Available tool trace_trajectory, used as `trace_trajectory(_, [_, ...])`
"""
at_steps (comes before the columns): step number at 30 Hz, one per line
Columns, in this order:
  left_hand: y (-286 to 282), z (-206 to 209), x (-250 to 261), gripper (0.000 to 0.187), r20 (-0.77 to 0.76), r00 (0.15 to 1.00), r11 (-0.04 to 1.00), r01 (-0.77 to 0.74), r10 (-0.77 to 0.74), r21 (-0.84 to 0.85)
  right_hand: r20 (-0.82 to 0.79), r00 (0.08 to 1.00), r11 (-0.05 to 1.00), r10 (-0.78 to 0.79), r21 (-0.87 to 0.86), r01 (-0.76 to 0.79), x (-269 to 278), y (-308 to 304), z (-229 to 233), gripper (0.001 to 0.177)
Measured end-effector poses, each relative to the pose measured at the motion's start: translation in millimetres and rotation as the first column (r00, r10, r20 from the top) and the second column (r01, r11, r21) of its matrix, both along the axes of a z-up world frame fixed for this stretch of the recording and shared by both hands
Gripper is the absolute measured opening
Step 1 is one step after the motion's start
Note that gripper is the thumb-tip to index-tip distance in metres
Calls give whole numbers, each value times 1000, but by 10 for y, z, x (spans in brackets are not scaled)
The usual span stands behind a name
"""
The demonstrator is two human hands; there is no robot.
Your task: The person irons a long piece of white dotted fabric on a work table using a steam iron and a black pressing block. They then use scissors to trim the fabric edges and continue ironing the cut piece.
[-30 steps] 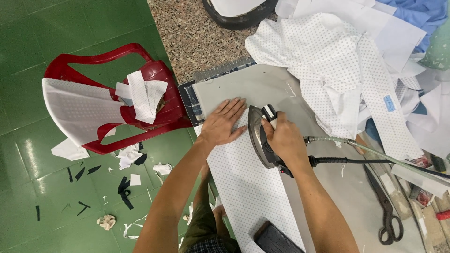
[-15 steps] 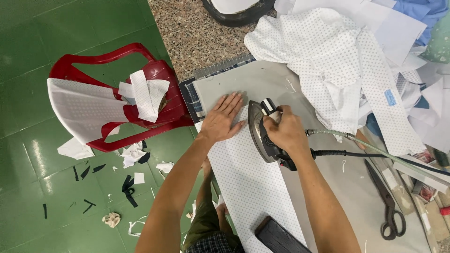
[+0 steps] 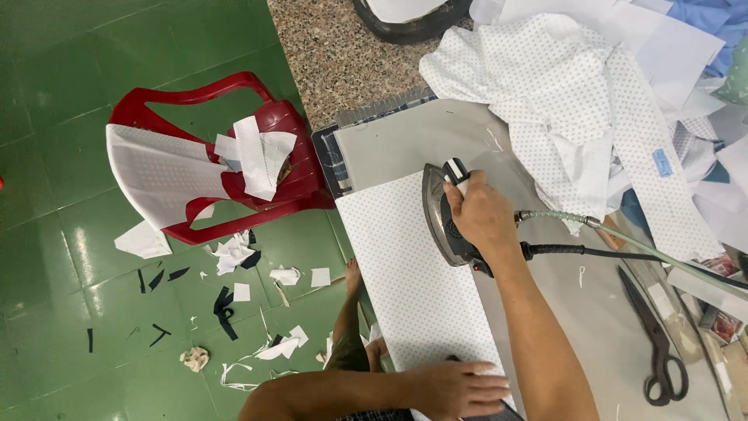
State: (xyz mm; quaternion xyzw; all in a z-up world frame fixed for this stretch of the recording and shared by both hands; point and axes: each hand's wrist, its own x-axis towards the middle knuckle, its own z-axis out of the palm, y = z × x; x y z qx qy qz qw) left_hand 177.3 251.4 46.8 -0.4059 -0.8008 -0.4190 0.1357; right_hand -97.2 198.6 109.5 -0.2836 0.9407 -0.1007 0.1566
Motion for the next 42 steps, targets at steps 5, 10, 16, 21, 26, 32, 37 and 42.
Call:
trace_trajectory(5, [427, -199, -9, 52, -156, 987, 885, -104, 36, -453, -34, 999, 999, 31, -43, -33, -5, 22, -16, 55])
trace_trajectory(10, [327, -308, -248, 70, -184, 981, 889, -134, 57, -437, -75, 997, 1000, -24, -17, 23, 38, 7, -95, 56])
trace_trajectory(16, [-278, -138, -777, 28, -153, 967, 937, -238, 204, -254, -197, 980, 996, 10, 91, 9, 30, -93, -90, 52])
trace_trajectory(21, [-393, -309, -970, 33, -71, 957, 939, -290, 281, -183, -150, 987, 989, 49, 143, -27, -54, -267, 131, 52])
trace_trajectory(26, [-609, -162, -1108, 57, 52, 982, 887, -142, 183, -440, -143, 987, 984, 71, 171, -46, -155, -375, 131, 55])
trace_trajectory(32, [-766, -59, -1283, 76, 165, 977, 851, -29, 135, -524, -176, 980, 985, 89, 164, -60, -220, -458, 178, 54])
trace_trajectory(37, [-855, 195, -1338, 83, 260, 958, 797, 63, 120, -600, -135, 988, 989, 77, 134, -59, -237, -519, 291, 54])
trace_trajectory(42, [-847, 171, -1329, 87, 240, 963, 791, 52, 122, -609, -190, 978, 992, 88, 102, -69, -273, -498, 190, 56])
